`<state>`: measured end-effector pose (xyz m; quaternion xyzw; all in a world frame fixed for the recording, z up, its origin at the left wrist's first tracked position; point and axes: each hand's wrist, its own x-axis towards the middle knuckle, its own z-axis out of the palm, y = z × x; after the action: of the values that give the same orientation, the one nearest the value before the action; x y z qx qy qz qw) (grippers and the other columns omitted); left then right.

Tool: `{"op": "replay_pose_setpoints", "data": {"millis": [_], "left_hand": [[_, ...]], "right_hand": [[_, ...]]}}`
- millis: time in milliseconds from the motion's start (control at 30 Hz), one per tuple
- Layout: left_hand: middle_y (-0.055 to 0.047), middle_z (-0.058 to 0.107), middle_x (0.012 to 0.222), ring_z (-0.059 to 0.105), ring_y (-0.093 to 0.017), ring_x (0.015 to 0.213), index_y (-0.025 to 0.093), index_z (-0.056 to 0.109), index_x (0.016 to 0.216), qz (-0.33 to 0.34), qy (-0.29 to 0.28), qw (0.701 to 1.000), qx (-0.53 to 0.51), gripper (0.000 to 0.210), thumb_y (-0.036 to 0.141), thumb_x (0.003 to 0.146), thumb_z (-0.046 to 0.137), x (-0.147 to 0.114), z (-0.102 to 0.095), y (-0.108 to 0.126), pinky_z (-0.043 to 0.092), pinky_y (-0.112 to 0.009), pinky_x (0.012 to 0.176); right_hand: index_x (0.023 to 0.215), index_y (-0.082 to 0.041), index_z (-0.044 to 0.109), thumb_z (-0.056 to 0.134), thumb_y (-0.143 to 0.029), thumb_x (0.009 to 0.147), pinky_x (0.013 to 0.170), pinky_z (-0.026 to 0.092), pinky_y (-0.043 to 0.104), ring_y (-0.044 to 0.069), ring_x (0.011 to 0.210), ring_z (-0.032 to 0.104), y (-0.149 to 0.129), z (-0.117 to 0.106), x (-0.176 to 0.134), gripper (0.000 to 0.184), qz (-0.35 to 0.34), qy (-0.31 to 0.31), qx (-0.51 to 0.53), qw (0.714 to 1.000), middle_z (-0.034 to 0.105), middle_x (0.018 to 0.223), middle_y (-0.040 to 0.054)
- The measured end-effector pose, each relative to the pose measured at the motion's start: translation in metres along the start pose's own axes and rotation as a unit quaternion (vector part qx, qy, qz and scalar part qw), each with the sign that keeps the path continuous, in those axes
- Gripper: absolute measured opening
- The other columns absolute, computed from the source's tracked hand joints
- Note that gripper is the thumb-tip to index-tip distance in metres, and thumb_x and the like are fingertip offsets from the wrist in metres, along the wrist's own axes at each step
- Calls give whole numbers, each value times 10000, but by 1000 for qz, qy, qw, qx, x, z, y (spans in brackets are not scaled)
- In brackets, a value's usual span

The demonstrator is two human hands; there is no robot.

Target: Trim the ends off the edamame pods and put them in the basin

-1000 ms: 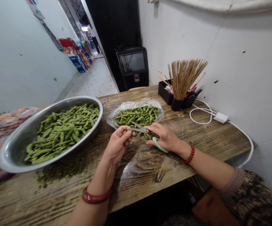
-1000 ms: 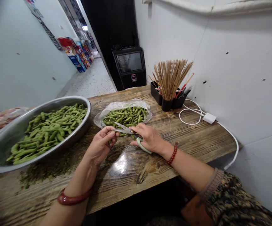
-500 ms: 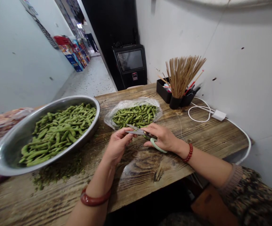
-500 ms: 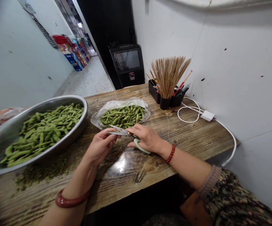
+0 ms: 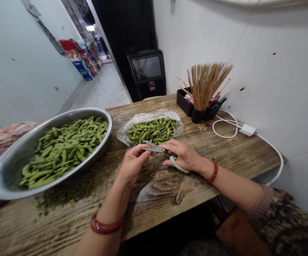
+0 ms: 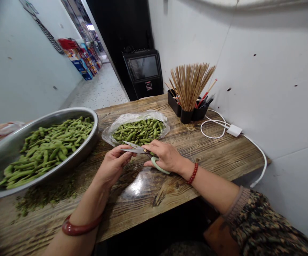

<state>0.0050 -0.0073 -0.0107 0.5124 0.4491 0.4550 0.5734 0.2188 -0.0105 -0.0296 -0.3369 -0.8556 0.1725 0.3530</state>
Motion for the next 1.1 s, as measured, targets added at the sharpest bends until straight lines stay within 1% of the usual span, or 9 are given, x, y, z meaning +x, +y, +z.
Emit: {"op": "replay_pose_setpoints", "data": {"millis": [167, 300, 433, 533, 633, 767, 933, 1033, 1100], "left_hand": [[-9, 649, 693, 475, -70, 578, 169, 696, 852, -6, -15, 1000, 9, 145, 256, 736, 703, -1, 1, 2, 337, -182, 531], [-9, 625, 653, 436, -57, 525, 142, 664, 772, -21, -16, 1000, -4, 143, 268, 725, 711, -2, 1, 3, 315, -178, 496], [24, 557, 577, 394, -47, 471, 143, 636, 798, -29, 22, 997, -62, 180, 233, 680, 739, 1, -4, 7, 272, -171, 448], [63, 460, 526, 366, -43, 453, 156, 606, 788, -10, 67, 990, -121, 194, 187, 653, 741, 3, -11, 12, 258, -159, 426], [46, 500, 608, 414, -48, 498, 160, 545, 730, -6, 93, 981, -171, 187, 160, 648, 713, 6, -18, 17, 281, -150, 426], [-2, 573, 763, 477, -75, 562, 173, 504, 749, -22, 72, 976, -203, 172, 181, 656, 649, 6, -22, 21, 310, -161, 419], [34, 470, 625, 404, -60, 472, 175, 512, 752, -16, 34, 986, -163, 140, 222, 705, 635, 3, -19, 22, 259, -162, 385], [82, 350, 528, 295, -43, 398, 187, 538, 801, -13, 38, 994, -106, 155, 231, 715, 659, 2, -20, 23, 202, -160, 372], [88, 344, 507, 264, -45, 384, 188, 574, 827, -4, 56, 998, -22, 159, 270, 720, 660, 3, -25, 23, 194, -172, 376]], "right_hand": [[1272, -183, 514, 677, -309, 804, 797, 505, 321, 209, 921, 598, -1, -1, -1, 512, -1, 2, -1, 1000, 601, 1054, 104], [1280, -192, 506, 655, -310, 823, 807, 505, 319, 208, 935, 607, 1, -1, -2, 495, -1, -2, -8, 1000, 609, 1073, 102], [1267, -179, 515, 648, -333, 828, 766, 505, 303, 196, 887, 605, 4, 0, -2, 483, 8, 16, -11, 1000, 612, 1043, 99], [1260, -170, 520, 641, -363, 830, 719, 499, 289, 182, 819, 594, 6, 0, -1, 486, 15, 36, -15, 999, 606, 975, 85], [1258, -176, 520, 639, -368, 831, 707, 495, 286, 177, 799, 585, 6, 1, -2, 483, 14, 44, -14, 999, 599, 958, 80], [1258, -182, 519, 643, -359, 829, 726, 495, 301, 187, 820, 581, 6, 2, -3, 481, 14, 42, -15, 999, 595, 961, 81], [1256, -185, 520, 639, -360, 831, 717, 500, 303, 185, 805, 580, 8, 3, -3, 474, 10, 46, -17, 999, 594, 952, 78], [1246, -184, 527, 640, -359, 829, 720, 501, 299, 182, 804, 582, 9, 4, -3, 466, 10, 46, -16, 999, 594, 952, 76], [1245, -188, 528, 646, -357, 826, 730, 504, 303, 182, 810, 584, 9, 4, -4, 467, 6, 50, -13, 999, 595, 954, 75]]}}
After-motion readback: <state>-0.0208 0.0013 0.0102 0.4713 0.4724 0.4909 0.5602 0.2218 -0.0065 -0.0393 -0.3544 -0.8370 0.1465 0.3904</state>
